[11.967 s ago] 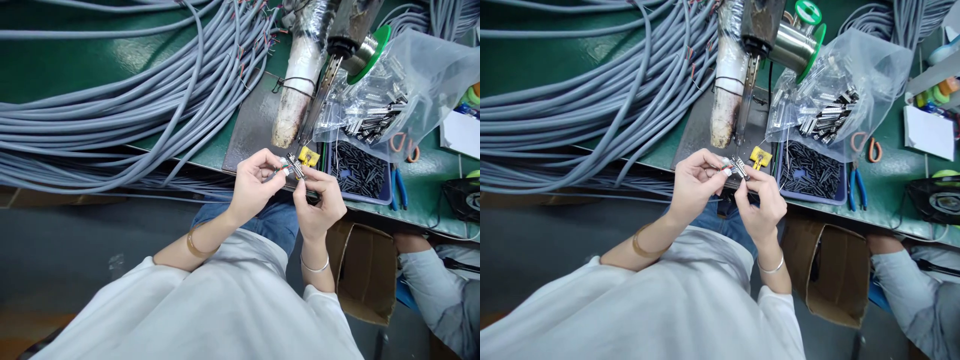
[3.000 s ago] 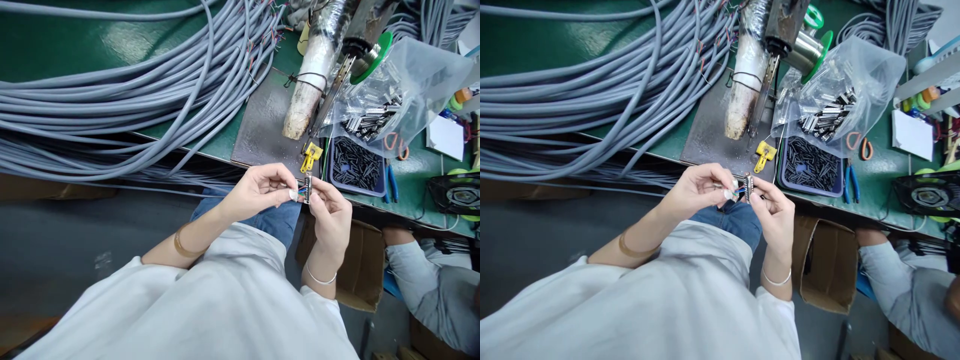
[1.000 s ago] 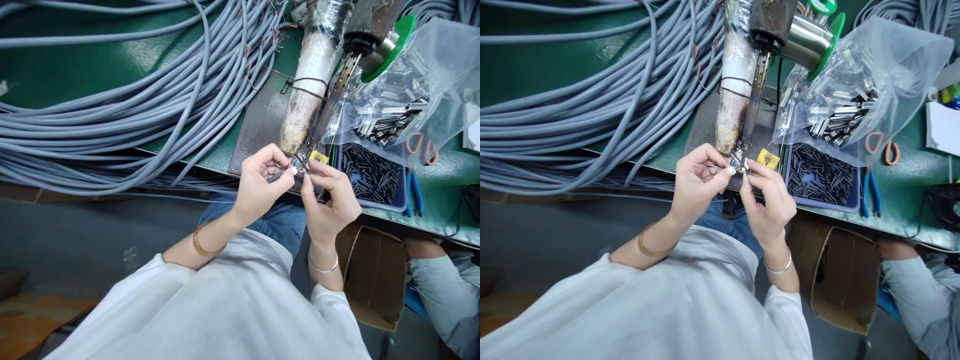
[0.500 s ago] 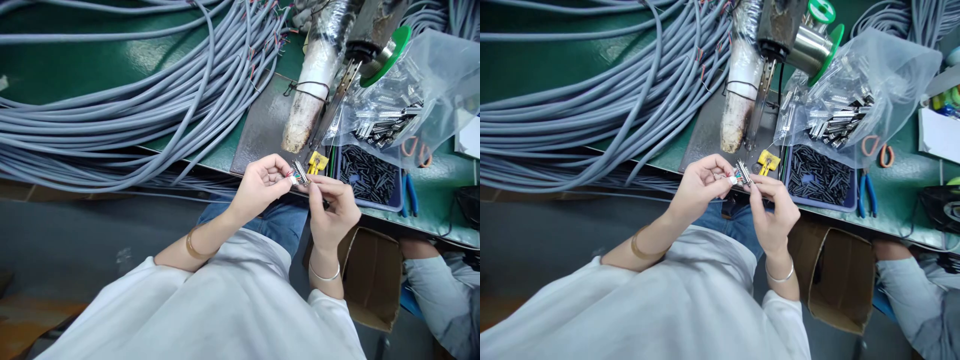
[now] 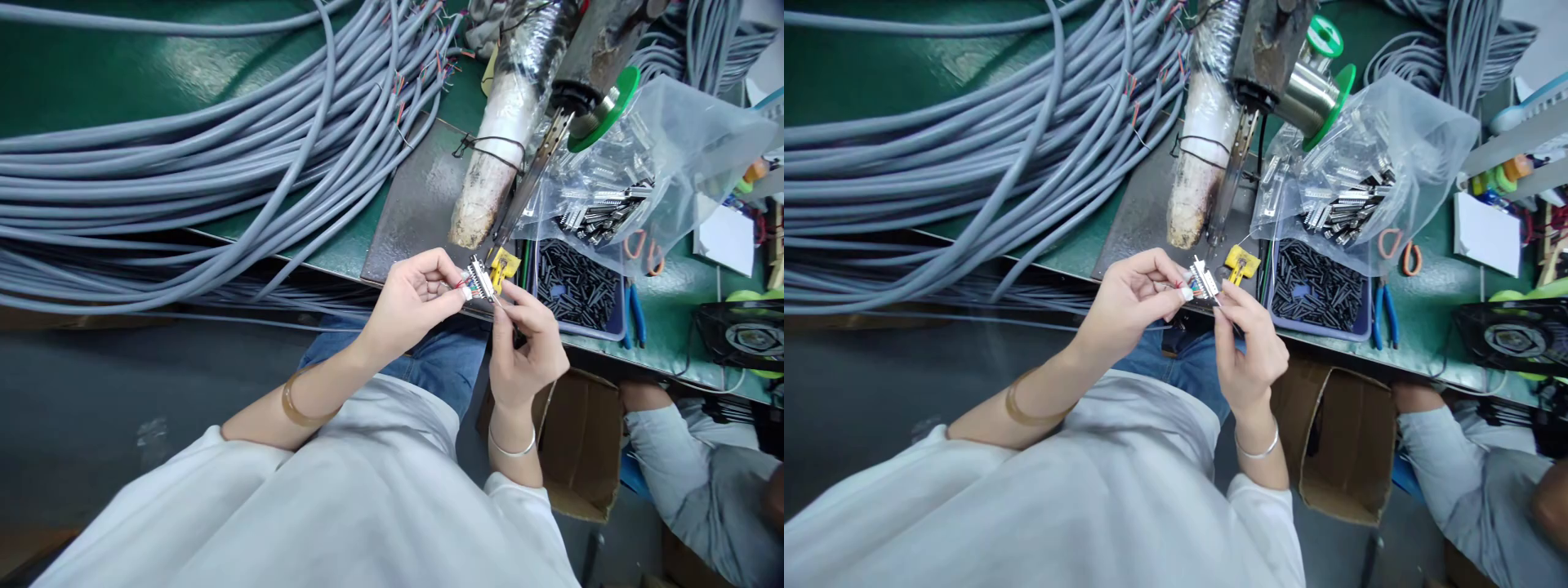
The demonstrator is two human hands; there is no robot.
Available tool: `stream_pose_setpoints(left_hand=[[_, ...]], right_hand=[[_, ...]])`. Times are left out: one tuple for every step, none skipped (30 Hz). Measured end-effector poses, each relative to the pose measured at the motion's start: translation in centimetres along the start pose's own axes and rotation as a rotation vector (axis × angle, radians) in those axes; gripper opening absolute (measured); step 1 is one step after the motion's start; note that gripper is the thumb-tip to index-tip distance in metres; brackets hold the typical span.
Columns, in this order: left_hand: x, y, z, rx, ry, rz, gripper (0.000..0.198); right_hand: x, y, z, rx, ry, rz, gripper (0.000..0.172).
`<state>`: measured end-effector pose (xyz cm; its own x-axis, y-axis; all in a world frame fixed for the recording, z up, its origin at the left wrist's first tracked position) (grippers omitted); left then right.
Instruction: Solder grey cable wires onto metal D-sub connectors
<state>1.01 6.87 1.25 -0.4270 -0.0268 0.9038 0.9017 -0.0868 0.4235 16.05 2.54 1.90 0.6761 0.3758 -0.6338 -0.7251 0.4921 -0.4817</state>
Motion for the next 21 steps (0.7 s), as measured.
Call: stream_pose_setpoints(left_hand=[[0.0, 0.1, 0.1, 0.003, 0.008, 0.016, 0.02], [0.0, 0.1, 0.1, 0.008, 0.014, 0.034, 0.02], [0.0, 0.2, 0.2, 0.013, 0.019, 0.051, 0.02], [0.0, 0.2, 0.3, 0.017, 0.021, 0.066, 0.02], [0.0, 0.3, 0.4, 0.019, 0.022, 0.077, 0.02], [0.0, 0.3, 0.4, 0.022, 0.024, 0.084, 0.02], [-0.1, 0.3, 0.5, 0.024, 0.022, 0.089, 0.019], [-0.1, 0.3, 0.5, 0.029, 0.021, 0.093, 0.019], [-0.1, 0.3, 0.6, 0.034, 0.02, 0.095, 0.018], [-0.1, 0.2, 0.6, 0.038, 0.019, 0.098, 0.018], [-0.1, 0.2, 0.6, 0.041, 0.019, 0.101, 0.017], [-0.1, 0.2, 0.6, 0.042, 0.019, 0.103, 0.017], [-0.1, 0.3, 0.6, 0.043, 0.02, 0.106, 0.016], [0.0, 0.3, 0.6, 0.044, 0.022, 0.109, 0.016], [0.0, 0.3, 0.6, 0.044, 0.023, 0.113, 0.016], [0.1, 0.3, 0.6, 0.044, 0.026, 0.114, 0.016], [0.1, 0.4, 0.6, 0.044, 0.029, 0.114, 0.016], [0.1, 0.4, 0.5, 0.043, 0.032, 0.114, 0.016], [0.1, 0.4, 0.5, 0.043, 0.034, 0.115, 0.016], [0.1, 0.4, 0.5, 0.044, 0.034, 0.117, 0.017], [0.0, 0.4, 0.5, 0.045, 0.033, 0.121, 0.017]], right_hand=[[0.1, 0.2, 0.1, -0.018, -0.028, -0.006, 0.018], [0.2, 0.4, 0.1, -0.029, -0.045, -0.009, 0.019], [0.3, 0.5, 0.2, -0.035, -0.051, -0.008, 0.019], [0.4, 0.5, 0.3, -0.036, -0.048, -0.004, 0.019], [0.5, 0.5, 0.3, -0.035, -0.039, 0.004, 0.019], [0.7, 0.5, 0.3, -0.032, -0.029, 0.016, 0.02], [0.8, 0.3, 0.3, -0.027, -0.02, 0.031, 0.021], [1.0, 0.1, 0.3, -0.024, -0.014, 0.044, 0.024], [1.1, -0.2, 0.3, -0.026, -0.012, 0.046, 0.027], [1.2, -0.5, 0.2, -0.031, -0.015, 0.033, 0.031], [1.3, -0.8, 0.1, -0.036, -0.021, 0.007, 0.034], [1.3, -1.1, 0.0, -0.04, -0.03, -0.025, 0.036], [1.3, -1.5, -0.1, -0.041, -0.038, -0.053, 0.037], [1.3, -1.8, -0.3, -0.036, -0.047, -0.071, 0.037], [1.2, -2.1, -0.5, -0.024, -0.054, -0.078, 0.037], [1.1, -2.5, -0.7, -0.008, -0.058, -0.077, 0.037], [1.0, -2.8, -0.9, 0.007, -0.058, -0.076, 0.036], [1.0, -3.2, -1.1, 0.02, -0.052, -0.085, 0.034], [0.9, -3.5, -1.3, 0.028, -0.04, -0.101, 0.031], [0.8, -3.8, -1.5, 0.03, -0.02, -0.118, 0.027], [0.8, -4.1, -1.7, 0.028, 0.004, -0.131, 0.024]])
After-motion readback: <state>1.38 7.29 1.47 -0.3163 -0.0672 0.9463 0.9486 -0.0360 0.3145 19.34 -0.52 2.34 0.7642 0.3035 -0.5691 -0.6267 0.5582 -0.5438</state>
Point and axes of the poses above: each hand's wrist, its own z-axis towards the middle knuckle, its own y-axis out of the palm, x = y × z, the point moved 1 cm from there along z, towards the middle knuckle, and after that the axes turned 7 degrees about y, right-handed, at the moved point
